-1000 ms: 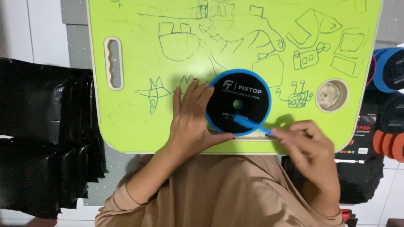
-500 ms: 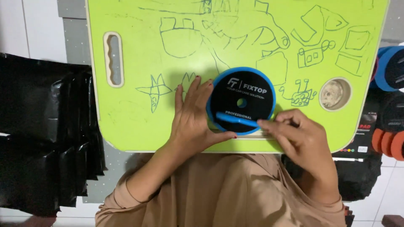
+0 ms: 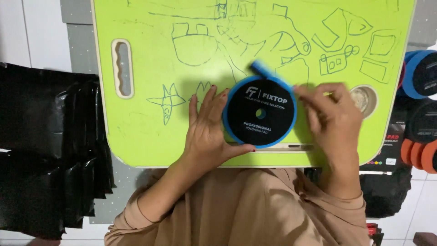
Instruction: Packaging a boxed polishing pad into a plastic mailing bag and then cleaning the velcro side of another pad with a brush.
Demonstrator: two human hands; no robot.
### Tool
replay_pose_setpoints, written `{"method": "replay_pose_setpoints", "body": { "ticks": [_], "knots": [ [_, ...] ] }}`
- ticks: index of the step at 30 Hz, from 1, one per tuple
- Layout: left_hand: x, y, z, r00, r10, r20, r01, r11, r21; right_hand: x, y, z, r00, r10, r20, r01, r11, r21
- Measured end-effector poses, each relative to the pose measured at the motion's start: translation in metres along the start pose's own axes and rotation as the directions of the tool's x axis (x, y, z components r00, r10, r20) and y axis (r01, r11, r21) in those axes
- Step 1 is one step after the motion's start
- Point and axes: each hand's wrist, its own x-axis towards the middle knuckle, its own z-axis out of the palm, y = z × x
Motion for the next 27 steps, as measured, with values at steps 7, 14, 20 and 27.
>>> {"method": "replay_pose_setpoints", "body": {
  "ticks": [7, 14, 20, 27],
  "knots": [
    [0.005, 0.004, -0.006, 1.0, 0.018, 0.005, -0.018, 1.0, -0.004, -0.008, -0.024, -0.009, 0.997, 0.046, 0.06, -0.06, 0.963, 0.261],
    [0.015, 0.013, -0.018, 0.999, 0.028, 0.026, -0.03, 0.997, 0.075, -0.018, 0.003, -0.017, 0.97, 0.094, -0.224, -0.134, 0.977, -0.169],
    [0.017, 0.013, -0.019, 0.994, 0.063, -0.084, -0.064, 0.998, -0.013, -0.037, -0.009, -0.007, 0.991, 0.127, 0.028, -0.13, 0.966, 0.221],
    [0.013, 0.012, -0.013, 1.0, -0.003, 0.015, 0.002, 0.999, 0.052, -0.064, 0.004, -0.017, 0.97, 0.241, -0.024, -0.222, 0.927, 0.302]
  ]
}}
